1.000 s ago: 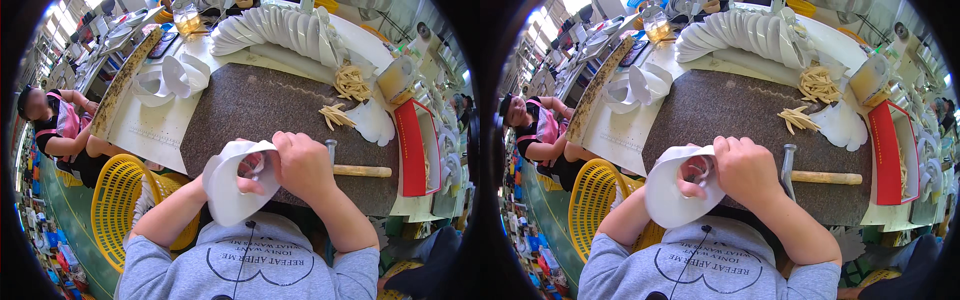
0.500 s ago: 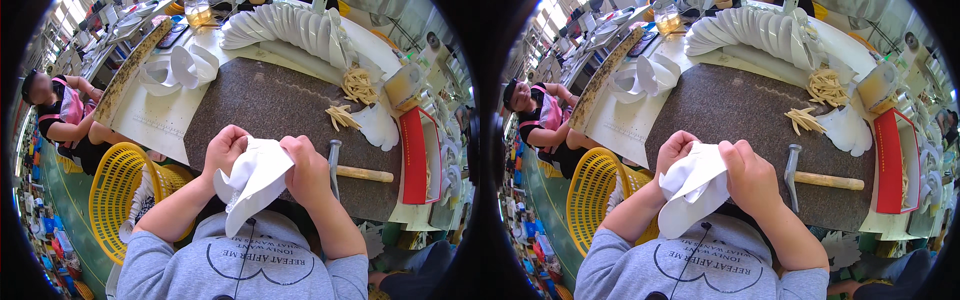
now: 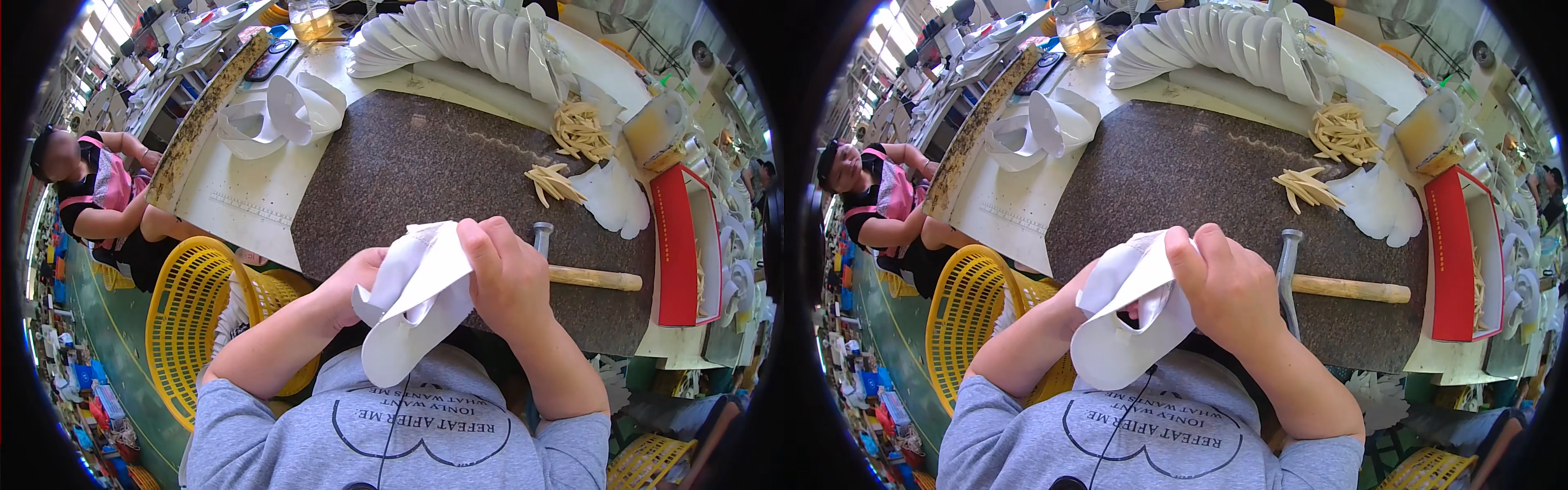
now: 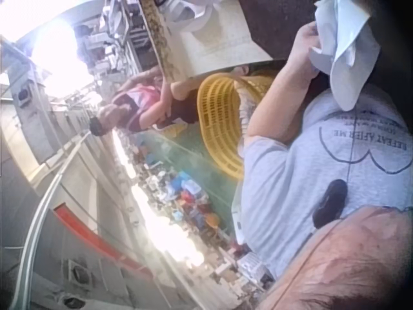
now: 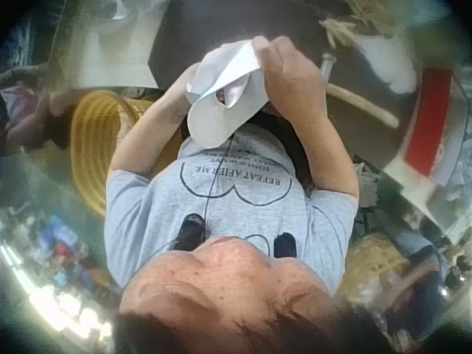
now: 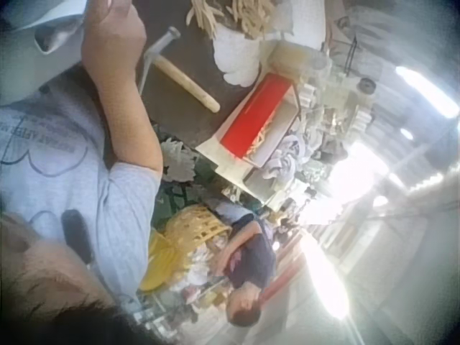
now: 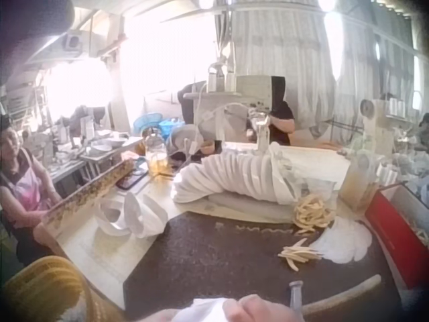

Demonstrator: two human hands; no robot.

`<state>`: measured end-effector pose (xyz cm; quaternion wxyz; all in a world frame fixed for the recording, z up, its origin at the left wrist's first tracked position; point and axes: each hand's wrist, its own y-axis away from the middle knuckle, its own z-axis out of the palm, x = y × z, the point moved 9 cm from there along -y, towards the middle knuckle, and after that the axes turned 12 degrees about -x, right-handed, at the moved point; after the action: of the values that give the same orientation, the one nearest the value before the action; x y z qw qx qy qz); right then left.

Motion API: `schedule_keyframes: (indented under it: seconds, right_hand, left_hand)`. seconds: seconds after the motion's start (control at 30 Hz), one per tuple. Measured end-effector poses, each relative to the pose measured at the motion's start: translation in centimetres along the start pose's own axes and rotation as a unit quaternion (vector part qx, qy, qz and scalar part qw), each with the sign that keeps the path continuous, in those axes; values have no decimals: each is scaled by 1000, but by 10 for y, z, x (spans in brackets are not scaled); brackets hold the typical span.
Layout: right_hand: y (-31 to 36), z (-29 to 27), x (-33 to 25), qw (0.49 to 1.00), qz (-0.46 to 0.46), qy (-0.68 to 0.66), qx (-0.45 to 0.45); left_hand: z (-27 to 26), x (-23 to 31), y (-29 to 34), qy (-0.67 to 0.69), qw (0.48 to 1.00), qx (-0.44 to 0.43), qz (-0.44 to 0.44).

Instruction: The person is assembling and shaping the upper parts of shoes, using a hammer and wooden pegs.

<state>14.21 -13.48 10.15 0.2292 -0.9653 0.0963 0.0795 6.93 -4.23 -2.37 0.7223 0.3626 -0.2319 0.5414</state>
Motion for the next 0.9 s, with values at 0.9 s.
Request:
schedule_keyframes:
  seconds: [0.9]
  right_hand:
    - [42,64,6,925,21,-372,-79]
  left_hand:
    - [10,-22,23,-44,994,103,-16]
